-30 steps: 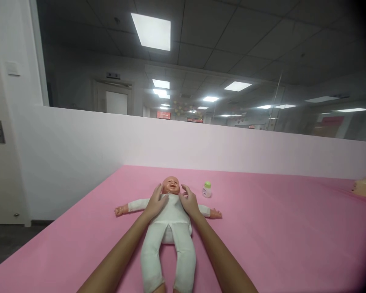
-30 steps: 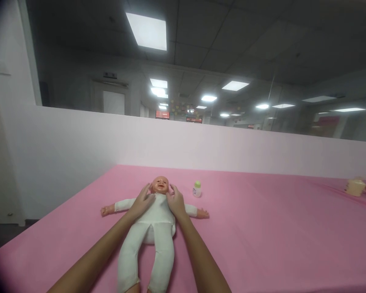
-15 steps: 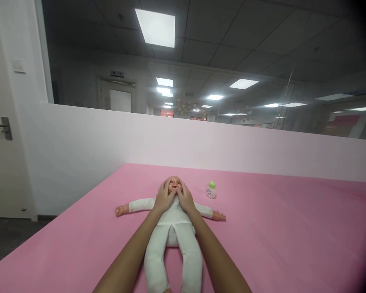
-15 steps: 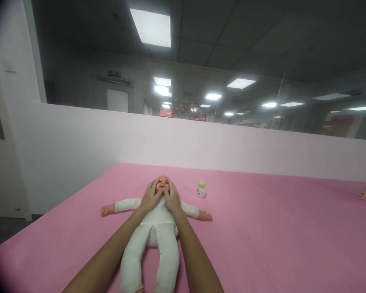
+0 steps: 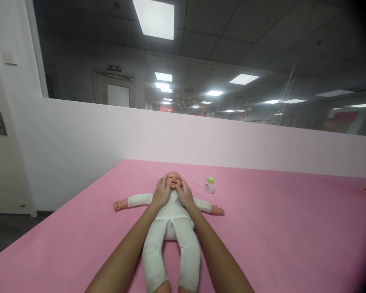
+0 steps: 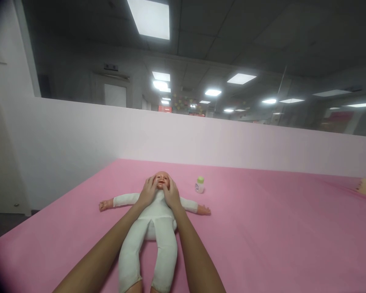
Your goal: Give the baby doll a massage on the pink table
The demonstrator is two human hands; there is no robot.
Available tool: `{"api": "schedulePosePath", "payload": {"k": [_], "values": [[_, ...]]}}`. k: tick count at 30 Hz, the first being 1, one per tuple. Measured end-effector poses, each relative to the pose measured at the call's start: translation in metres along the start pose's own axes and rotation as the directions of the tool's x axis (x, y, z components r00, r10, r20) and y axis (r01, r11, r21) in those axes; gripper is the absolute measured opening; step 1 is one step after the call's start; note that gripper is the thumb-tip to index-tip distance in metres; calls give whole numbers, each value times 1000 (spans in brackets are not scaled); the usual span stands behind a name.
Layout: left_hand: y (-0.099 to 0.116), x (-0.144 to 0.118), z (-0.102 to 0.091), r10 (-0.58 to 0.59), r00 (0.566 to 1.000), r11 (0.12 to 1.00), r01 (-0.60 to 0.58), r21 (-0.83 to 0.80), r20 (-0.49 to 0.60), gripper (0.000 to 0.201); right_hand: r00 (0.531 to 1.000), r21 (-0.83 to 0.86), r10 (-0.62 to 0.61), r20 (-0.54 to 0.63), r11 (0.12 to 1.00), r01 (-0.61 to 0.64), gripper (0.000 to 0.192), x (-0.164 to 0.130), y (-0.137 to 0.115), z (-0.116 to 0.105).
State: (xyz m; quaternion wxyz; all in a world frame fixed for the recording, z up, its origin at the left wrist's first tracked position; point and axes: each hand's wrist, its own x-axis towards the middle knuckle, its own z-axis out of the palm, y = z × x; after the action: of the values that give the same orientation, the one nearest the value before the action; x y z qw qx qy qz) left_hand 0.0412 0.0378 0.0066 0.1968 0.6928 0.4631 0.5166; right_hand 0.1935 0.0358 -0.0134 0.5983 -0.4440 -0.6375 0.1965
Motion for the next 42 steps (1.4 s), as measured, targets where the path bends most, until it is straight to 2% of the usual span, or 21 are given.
{"api": "schedulePosePath", "payload": {"k": [5,11,16,22,28,33,38,42], "values": [[-1,1,1,52,999,999,-52,-14,12,49,997,-2,-64,41,998,64,57,1,0,-1],[-5,1,3,28,1000,999,-28,-36,-14,52,1000,-8,-16,-1,1000,16,57,1,3,-1],[-6,1,3,27,999,1000,-27,-16,18,51,998,-12,-44,46,999,45,57,1,2,-3],[-7,1,4,57,998,998,-58,-39,-31,49,1000,-8,-3,-2,1000,3,59,0,2,-1],[-9,1,5,-18,1000,999,17,-30,-13,48,998,-2,-49,29,999,49,56,0,2,-2],[-10,2,5,26,999,999,-28,-30,-37,51,1000,5,26,-5,1000,-26,60,0,4,-1],[-9,2,4,32,999,999,-32,-8,-17,49,998,18,-51,20,999,51,55,-1,2,-1],[-11,2,5,33,999,999,-33,1,-31,50,1000,22,-5,14,1000,5,59,-1,-1,-2]]}}
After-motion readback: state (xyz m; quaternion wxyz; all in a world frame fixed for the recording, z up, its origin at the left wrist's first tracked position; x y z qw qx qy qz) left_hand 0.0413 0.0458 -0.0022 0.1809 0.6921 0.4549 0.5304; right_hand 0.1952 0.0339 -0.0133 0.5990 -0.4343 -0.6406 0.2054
